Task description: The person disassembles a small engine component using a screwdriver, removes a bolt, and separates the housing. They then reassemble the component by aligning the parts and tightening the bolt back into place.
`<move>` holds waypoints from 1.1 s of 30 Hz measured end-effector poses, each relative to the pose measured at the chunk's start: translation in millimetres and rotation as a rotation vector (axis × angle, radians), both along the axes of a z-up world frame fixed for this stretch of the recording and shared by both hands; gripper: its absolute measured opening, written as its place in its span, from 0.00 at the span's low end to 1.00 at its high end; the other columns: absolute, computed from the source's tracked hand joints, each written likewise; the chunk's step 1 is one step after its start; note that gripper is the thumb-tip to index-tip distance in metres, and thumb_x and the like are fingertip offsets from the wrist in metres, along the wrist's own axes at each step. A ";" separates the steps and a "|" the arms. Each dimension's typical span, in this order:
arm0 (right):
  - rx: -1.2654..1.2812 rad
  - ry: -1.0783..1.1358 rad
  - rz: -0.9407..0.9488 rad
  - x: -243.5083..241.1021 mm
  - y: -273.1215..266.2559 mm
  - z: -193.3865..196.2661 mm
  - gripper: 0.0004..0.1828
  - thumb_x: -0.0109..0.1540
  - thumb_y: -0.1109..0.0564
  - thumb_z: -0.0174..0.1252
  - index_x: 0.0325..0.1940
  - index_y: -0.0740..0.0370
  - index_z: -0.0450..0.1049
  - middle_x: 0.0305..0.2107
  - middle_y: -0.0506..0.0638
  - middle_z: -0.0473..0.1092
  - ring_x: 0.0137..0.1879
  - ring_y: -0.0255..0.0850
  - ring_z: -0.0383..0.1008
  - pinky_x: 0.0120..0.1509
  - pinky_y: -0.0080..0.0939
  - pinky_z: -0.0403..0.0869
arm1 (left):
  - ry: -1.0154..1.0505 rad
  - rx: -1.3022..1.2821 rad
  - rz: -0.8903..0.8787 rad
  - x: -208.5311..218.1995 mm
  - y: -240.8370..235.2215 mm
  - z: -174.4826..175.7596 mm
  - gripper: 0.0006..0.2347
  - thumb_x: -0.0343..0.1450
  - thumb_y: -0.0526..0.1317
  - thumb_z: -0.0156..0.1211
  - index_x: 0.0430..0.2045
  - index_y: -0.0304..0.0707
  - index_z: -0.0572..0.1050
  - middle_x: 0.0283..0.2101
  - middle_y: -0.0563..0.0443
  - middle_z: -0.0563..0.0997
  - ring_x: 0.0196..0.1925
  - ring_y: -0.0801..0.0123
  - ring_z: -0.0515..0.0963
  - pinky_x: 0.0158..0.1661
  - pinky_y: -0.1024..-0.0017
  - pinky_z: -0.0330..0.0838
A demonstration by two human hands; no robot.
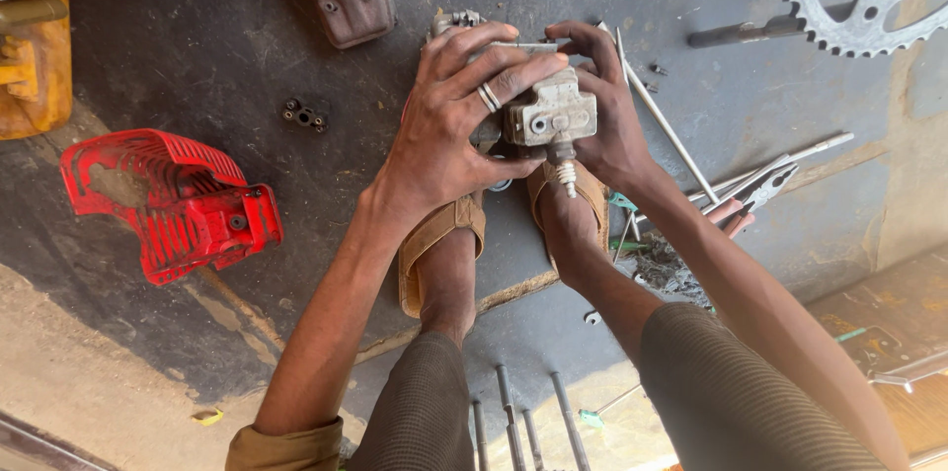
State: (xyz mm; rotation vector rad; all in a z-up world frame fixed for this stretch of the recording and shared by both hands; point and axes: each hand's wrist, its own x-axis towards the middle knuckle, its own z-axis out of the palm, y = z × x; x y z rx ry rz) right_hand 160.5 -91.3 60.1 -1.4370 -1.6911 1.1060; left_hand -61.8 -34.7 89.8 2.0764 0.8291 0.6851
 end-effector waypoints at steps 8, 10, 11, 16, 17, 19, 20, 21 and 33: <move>0.053 -0.261 -0.190 8.4 13.3 98.0 0.17 0.71 0.66 0.57 0.64 0.59 0.72 0.64 0.54 0.65 0.70 0.50 0.69 0.71 0.48 0.75 | -0.013 -0.014 0.009 1.2 0.4 5.1 0.37 0.55 0.44 0.85 0.61 0.59 0.72 0.58 0.61 0.76 0.71 0.61 0.66 0.76 0.52 0.54; 0.166 -0.251 -0.173 4.0 18.7 132.6 0.13 0.77 0.62 0.52 0.66 0.61 0.70 0.61 0.55 0.66 0.69 0.48 0.69 0.71 0.45 0.72 | -0.031 -0.010 0.012 2.0 -0.1 4.0 0.36 0.56 0.43 0.84 0.61 0.60 0.73 0.59 0.62 0.77 0.71 0.63 0.67 0.76 0.53 0.54; 0.194 -0.257 -0.163 -2.0 21.7 149.2 0.14 0.78 0.57 0.51 0.67 0.61 0.69 0.61 0.54 0.65 0.69 0.46 0.68 0.70 0.44 0.70 | -0.036 -0.010 0.013 0.9 -1.0 3.0 0.36 0.56 0.42 0.84 0.61 0.60 0.74 0.59 0.63 0.77 0.71 0.63 0.67 0.77 0.53 0.54; 0.304 -0.453 -0.070 -47.7 54.5 184.3 0.26 0.76 0.39 0.48 0.71 0.56 0.67 0.64 0.57 0.62 0.72 0.51 0.59 0.77 0.57 0.56 | -0.064 -0.014 0.002 -4.1 -0.1 -0.6 0.35 0.57 0.44 0.84 0.60 0.60 0.74 0.61 0.59 0.76 0.71 0.62 0.66 0.75 0.52 0.54; 0.323 -0.566 -0.030 -54.1 62.3 175.4 0.28 0.73 0.38 0.49 0.71 0.56 0.68 0.64 0.60 0.62 0.73 0.56 0.57 0.79 0.65 0.51 | -0.079 -0.025 -0.004 -3.8 0.6 -1.3 0.35 0.55 0.44 0.83 0.60 0.60 0.73 0.61 0.58 0.75 0.71 0.61 0.66 0.74 0.51 0.53; 0.296 -0.613 0.119 -72.3 79.9 137.6 0.28 0.76 0.39 0.46 0.77 0.52 0.63 0.69 0.65 0.55 0.75 0.58 0.54 0.77 0.72 0.36 | -0.086 -0.022 -0.031 -3.3 2.1 -2.7 0.33 0.57 0.47 0.85 0.56 0.56 0.72 0.61 0.58 0.75 0.72 0.61 0.65 0.75 0.49 0.51; 0.279 -0.617 0.112 -67.7 76.8 128.0 0.28 0.76 0.39 0.46 0.77 0.52 0.62 0.70 0.65 0.54 0.76 0.58 0.54 0.77 0.72 0.36 | -0.088 -0.020 -0.043 -3.7 3.0 -3.3 0.32 0.59 0.48 0.86 0.55 0.54 0.72 0.61 0.59 0.75 0.73 0.61 0.65 0.76 0.48 0.50; 0.258 -0.617 0.110 -61.9 73.8 119.4 0.29 0.76 0.38 0.47 0.77 0.52 0.61 0.70 0.64 0.54 0.76 0.59 0.54 0.78 0.72 0.36 | -0.097 -0.029 -0.022 -5.2 2.2 -3.6 0.32 0.59 0.47 0.85 0.56 0.53 0.72 0.62 0.57 0.74 0.73 0.61 0.64 0.75 0.48 0.51; 0.347 -0.866 0.082 -72.0 71.0 163.5 0.28 0.77 0.34 0.47 0.78 0.43 0.64 0.71 0.67 0.53 0.76 0.61 0.50 0.75 0.65 0.44 | -0.059 -0.055 -0.015 -5.7 -2.3 -10.7 0.34 0.57 0.48 0.84 0.59 0.48 0.76 0.60 0.55 0.73 0.71 0.60 0.64 0.73 0.50 0.54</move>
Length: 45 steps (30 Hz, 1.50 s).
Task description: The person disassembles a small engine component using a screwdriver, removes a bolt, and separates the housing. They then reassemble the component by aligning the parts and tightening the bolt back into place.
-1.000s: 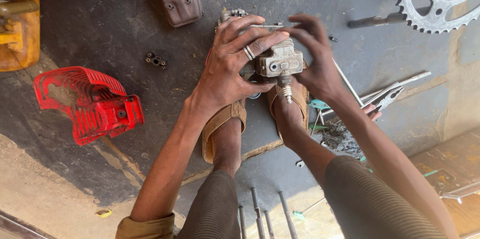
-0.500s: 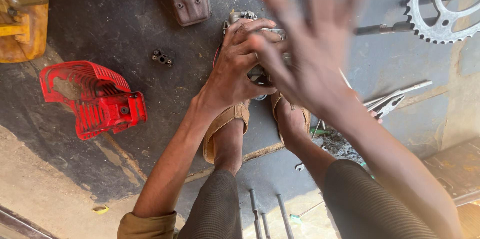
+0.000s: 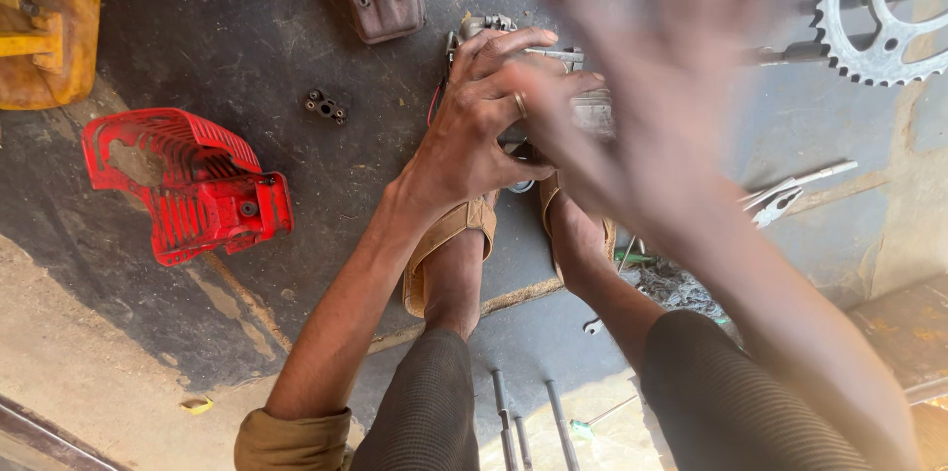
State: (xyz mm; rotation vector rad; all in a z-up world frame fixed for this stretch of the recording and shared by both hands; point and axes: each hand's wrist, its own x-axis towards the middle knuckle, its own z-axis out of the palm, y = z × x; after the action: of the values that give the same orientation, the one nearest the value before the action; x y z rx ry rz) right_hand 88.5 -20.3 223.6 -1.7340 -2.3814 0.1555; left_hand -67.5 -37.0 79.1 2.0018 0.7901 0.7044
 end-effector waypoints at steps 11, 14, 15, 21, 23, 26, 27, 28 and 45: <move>-0.107 0.278 -0.030 11.0 -4.6 -1.7 0.24 0.78 0.40 0.49 0.74 0.52 0.68 0.68 0.65 0.56 0.79 0.59 0.52 0.81 0.72 0.40 | 0.009 0.097 0.006 -1.6 3.4 5.4 0.31 0.60 0.44 0.82 0.59 0.46 0.77 0.64 0.50 0.73 0.72 0.57 0.64 0.73 0.50 0.51; -0.145 0.389 -0.196 10.7 -3.7 39.9 0.27 0.73 0.36 0.49 0.70 0.51 0.71 0.65 0.64 0.58 0.75 0.58 0.55 0.81 0.61 0.52 | 0.071 0.094 -0.002 -0.5 5.2 7.3 0.30 0.58 0.42 0.82 0.57 0.48 0.78 0.61 0.56 0.76 0.72 0.59 0.65 0.74 0.52 0.54; -0.166 0.388 -0.224 9.6 -0.9 38.1 0.27 0.72 0.36 0.48 0.69 0.51 0.72 0.62 0.64 0.59 0.74 0.58 0.56 0.79 0.60 0.53 | 0.055 0.097 0.000 0.4 7.3 7.1 0.30 0.59 0.43 0.82 0.57 0.46 0.78 0.61 0.54 0.76 0.72 0.58 0.65 0.73 0.51 0.54; -0.070 0.388 0.042 -5.7 9.5 -77.4 0.24 0.75 0.39 0.45 0.59 0.55 0.77 0.58 0.66 0.61 0.72 0.56 0.58 0.76 0.72 0.44 | 0.168 0.009 0.018 1.1 2.9 1.2 0.23 0.60 0.44 0.82 0.45 0.38 0.79 0.56 0.50 0.78 0.68 0.53 0.67 0.73 0.47 0.52; -0.133 0.395 0.051 3.1 1.0 -89.8 0.24 0.73 0.40 0.46 0.57 0.58 0.77 0.57 0.65 0.62 0.71 0.56 0.58 0.74 0.72 0.45 | 0.137 0.029 0.023 0.6 -0.7 1.2 0.23 0.61 0.43 0.81 0.47 0.35 0.78 0.58 0.45 0.76 0.68 0.49 0.66 0.71 0.49 0.54; -0.097 0.402 0.005 9.7 0.9 -79.6 0.20 0.71 0.43 0.49 0.54 0.58 0.77 0.55 0.61 0.64 0.69 0.56 0.58 0.75 0.68 0.48 | 0.137 0.062 0.038 2.9 3.3 4.9 0.29 0.61 0.44 0.83 0.54 0.33 0.76 0.60 0.49 0.75 0.70 0.52 0.66 0.73 0.48 0.52; -0.042 0.406 -0.020 12.8 -0.8 -70.9 0.19 0.73 0.44 0.49 0.55 0.57 0.77 0.57 0.62 0.62 0.70 0.55 0.56 0.76 0.65 0.48 | 0.136 0.099 0.032 3.4 4.6 5.7 0.29 0.60 0.42 0.82 0.54 0.36 0.75 0.61 0.48 0.75 0.70 0.52 0.65 0.72 0.48 0.53; 0.005 0.412 -0.036 17.9 -4.1 -59.3 0.18 0.75 0.45 0.48 0.57 0.56 0.77 0.59 0.62 0.60 0.71 0.55 0.54 0.77 0.61 0.49 | 0.137 0.131 0.033 3.4 3.2 6.9 0.30 0.59 0.41 0.82 0.55 0.38 0.75 0.62 0.48 0.74 0.70 0.52 0.65 0.71 0.49 0.53; -0.072 0.341 0.112 19.4 7.0 -103.5 0.23 0.74 0.40 0.44 0.65 0.54 0.70 0.59 0.63 0.62 0.70 0.57 0.60 0.75 0.71 0.47 | 0.241 0.118 0.058 8.5 0.1 -0.7 0.22 0.61 0.41 0.82 0.46 0.37 0.78 0.58 0.46 0.75 0.70 0.53 0.66 0.72 0.48 0.56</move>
State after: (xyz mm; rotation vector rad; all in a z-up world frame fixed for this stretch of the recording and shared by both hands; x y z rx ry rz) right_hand 107.9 -13.4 120.2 -1.4629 -2.2413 0.5158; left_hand -59.1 -36.9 78.4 2.2061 0.9698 0.5594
